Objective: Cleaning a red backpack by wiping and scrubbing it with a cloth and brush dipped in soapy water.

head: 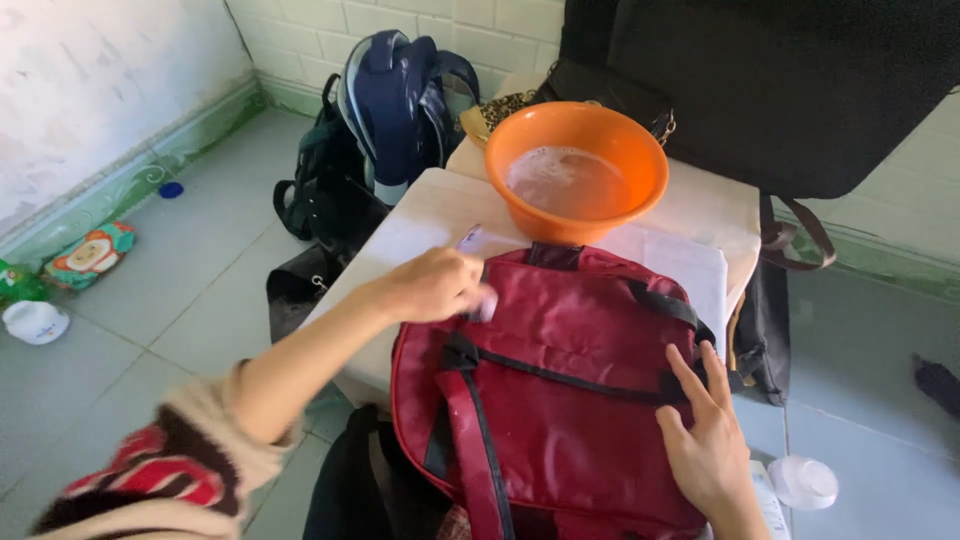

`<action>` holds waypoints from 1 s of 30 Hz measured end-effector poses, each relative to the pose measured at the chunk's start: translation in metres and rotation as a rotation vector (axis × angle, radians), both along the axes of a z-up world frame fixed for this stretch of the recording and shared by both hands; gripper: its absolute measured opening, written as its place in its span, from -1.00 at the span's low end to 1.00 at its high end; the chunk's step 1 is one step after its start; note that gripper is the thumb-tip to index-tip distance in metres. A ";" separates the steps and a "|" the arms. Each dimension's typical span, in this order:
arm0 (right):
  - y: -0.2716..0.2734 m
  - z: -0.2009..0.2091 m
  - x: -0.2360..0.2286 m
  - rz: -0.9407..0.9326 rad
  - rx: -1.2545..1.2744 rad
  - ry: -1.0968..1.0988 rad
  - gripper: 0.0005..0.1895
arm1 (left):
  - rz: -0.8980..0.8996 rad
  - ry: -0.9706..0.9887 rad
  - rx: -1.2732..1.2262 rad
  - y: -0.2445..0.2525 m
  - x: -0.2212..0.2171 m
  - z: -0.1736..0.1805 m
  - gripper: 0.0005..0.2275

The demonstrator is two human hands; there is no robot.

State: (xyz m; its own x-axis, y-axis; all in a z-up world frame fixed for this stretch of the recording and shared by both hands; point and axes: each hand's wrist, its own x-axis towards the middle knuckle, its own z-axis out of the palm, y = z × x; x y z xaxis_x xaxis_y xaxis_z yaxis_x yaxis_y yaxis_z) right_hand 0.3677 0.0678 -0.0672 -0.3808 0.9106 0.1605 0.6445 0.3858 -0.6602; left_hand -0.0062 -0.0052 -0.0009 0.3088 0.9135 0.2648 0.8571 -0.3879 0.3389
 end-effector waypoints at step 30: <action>-0.001 0.003 0.000 0.064 -0.001 0.014 -0.22 | -0.046 0.239 0.291 0.061 0.040 -0.068 -0.92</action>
State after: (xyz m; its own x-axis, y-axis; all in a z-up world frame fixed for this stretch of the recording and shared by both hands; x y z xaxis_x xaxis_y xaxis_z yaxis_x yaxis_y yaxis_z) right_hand 0.3681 0.0668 -0.0641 -0.4361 0.8846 0.1651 0.6094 0.4253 -0.6692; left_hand 0.0341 0.0555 -0.0686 0.4321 0.7946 0.4265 0.8782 -0.4783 0.0015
